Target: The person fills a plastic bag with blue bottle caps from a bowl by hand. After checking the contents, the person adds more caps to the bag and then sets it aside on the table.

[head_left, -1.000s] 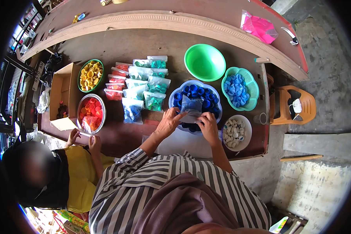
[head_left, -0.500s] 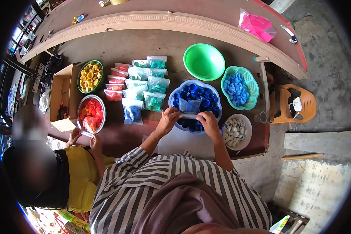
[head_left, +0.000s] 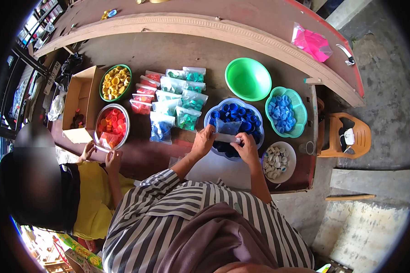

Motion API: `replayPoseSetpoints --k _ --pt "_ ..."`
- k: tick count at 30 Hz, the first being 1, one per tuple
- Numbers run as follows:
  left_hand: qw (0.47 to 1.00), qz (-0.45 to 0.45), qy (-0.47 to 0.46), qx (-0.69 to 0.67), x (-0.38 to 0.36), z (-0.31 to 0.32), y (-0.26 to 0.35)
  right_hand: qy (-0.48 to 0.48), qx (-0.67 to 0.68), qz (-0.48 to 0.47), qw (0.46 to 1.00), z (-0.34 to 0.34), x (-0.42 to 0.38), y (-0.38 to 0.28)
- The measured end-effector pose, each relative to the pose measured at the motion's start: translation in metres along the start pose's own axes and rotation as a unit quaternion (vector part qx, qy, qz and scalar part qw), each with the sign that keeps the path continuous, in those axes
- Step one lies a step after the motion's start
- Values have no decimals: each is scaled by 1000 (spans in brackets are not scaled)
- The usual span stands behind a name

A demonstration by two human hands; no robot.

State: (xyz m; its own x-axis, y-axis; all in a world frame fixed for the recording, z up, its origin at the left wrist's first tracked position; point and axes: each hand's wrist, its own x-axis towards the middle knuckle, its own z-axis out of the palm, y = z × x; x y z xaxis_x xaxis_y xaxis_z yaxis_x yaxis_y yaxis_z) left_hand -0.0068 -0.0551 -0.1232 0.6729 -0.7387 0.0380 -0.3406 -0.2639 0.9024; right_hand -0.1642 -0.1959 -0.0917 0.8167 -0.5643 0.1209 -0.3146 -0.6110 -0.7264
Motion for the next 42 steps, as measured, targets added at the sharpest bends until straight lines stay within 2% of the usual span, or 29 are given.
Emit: replayPoseSetpoints --k 3,4,5,6,7,9,10,12,15,16,17,20,22,24,25,27,30,32,34,36,38,40,42 --pt "994 111 -17 -6 1 -2 -2 0 -27 -19 999 -2 3 -6" --pt "994 110 -11 -6 2 -4 -1 0 -31 0 1000 -2 3 -6" --pt "996 79 -43 25 3 -7 -1 0 -35 19 999 -1 4 -7" --pt "994 49 -75 56 3 -10 2 -2 -36 14 999 -1 6 -5" --pt "995 49 -71 55 4 -12 7 -6 -39 4 999 0 9 -3" --pt "966 182 10 186 4 -14 18 -8 -43 -9 999 -1 14 0" --pt "965 183 14 185 4 -16 24 -8 -64 -32 997 -2 17 0" --pt "929 298 -35 217 5 -16 31 -8 -88 -57 994 -6 22 0" --pt "926 297 -57 226 16 -8 20 -2 -114 -75 991 -10 30 -2" --pt "928 289 -62 228 24 -4 12 10 -85 -61 994 -9 35 -1" --pt "937 300 -55 170 34 -1 5 20 -55 -46 997 -9 38 -1" --pt "943 307 -49 119 54 -3 8 58 -32 -35 997 -13 54 -12" --pt "942 318 -24 101 55 -20 30 87 -49 -64 993 -23 58 -30" --pt "981 188 -12 -48 51 -39 48 131 -18 -60 989 -28 61 -43" --pt "988 133 -40 -69 49 -50 51 154 -11 -74 985 -28 59 -52" --pt "983 76 -56 -156 35 -65 48 123 13 -76 989 -22 52 -60" --pt "961 -16 -54 -270 2 -77 38 59 76 -58 994 -2 38 -68" --pt "912 -82 -60 -397 -18 -71 4 8 77 -11 997 20 24 -66" --pt "884 -200 -71 -417 -40 -79 -19 -44 112 51 991 38 10 -70" --pt "884 -189 -44 -424 -57 -84 -31 -39 188 18 981 66 -1 -61" --pt "874 -172 -25 -453 -62 -84 -56 -78 111 26 990 73 -10 -61" --pt "904 -174 9 -389 -63 -96 -64 -81 143 20 986 79 -13 -57" --pt "908 -164 73 -379 -54 -95 -84 -73 159 9 984 78 -13 -52"
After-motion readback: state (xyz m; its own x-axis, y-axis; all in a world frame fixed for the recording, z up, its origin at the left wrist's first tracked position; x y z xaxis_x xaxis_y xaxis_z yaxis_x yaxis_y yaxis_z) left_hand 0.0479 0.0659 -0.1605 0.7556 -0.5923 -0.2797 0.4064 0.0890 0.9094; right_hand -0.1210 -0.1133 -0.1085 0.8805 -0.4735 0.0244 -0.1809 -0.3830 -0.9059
